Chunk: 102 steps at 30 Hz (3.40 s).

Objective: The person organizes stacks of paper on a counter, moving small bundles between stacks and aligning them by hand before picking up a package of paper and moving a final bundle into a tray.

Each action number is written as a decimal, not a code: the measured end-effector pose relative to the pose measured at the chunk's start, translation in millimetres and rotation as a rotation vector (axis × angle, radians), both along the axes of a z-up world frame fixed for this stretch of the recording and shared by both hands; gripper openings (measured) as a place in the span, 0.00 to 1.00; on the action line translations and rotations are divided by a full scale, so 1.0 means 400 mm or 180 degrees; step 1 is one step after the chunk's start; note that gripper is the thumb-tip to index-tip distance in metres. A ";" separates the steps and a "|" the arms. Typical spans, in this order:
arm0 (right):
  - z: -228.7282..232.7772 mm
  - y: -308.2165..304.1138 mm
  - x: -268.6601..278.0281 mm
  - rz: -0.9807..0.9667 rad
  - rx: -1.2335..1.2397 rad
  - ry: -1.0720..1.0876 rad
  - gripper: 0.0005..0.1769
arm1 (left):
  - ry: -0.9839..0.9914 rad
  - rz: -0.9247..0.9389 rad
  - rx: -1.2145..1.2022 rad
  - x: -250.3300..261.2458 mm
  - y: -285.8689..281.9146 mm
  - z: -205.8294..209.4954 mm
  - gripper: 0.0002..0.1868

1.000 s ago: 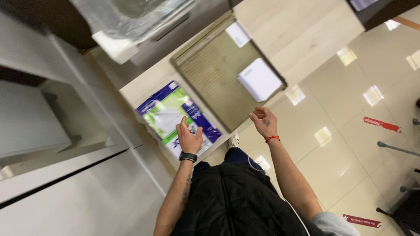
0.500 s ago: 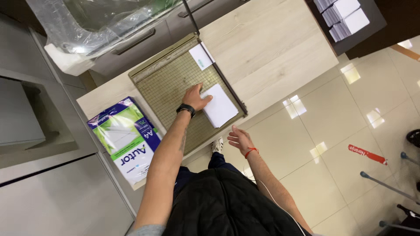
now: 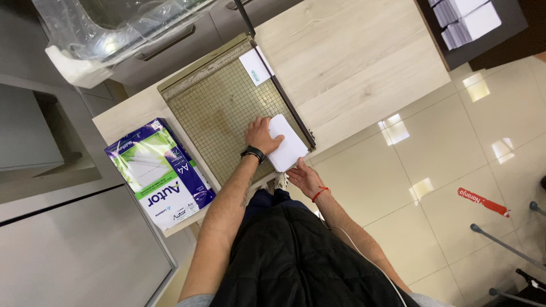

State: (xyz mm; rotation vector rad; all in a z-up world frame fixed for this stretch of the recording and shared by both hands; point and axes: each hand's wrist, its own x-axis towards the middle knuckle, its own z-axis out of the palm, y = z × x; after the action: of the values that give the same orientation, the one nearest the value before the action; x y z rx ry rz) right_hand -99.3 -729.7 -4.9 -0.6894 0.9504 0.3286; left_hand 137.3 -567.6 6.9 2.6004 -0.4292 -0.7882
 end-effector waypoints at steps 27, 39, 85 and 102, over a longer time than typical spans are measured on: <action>0.216 0.004 -0.070 -0.0443 -0.1748 -0.0283 0.34 | 0.1103 0.0866 -0.1369 -0.305 0.094 0.133 0.63; 0.322 -0.084 0.025 -0.0318 -0.1650 -0.0759 0.28 | 0.2457 0.1598 -0.3880 -0.275 0.086 0.076 0.37; -0.010 -1.592 1.405 0.0352 -0.1873 -0.0837 0.45 | 0.1860 0.3463 -0.2130 -0.031 -0.753 0.132 0.34; 0.123 -1.443 1.301 0.2271 -0.2704 -0.0829 0.50 | 0.1907 0.3174 -0.2058 -0.040 -0.764 0.083 0.34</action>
State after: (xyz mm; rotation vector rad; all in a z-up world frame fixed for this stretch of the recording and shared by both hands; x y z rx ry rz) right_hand 421.0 -1306.7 44.2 -1.8174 0.5355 0.4412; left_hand 121.1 -873.1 39.9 1.5371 0.6441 -0.7943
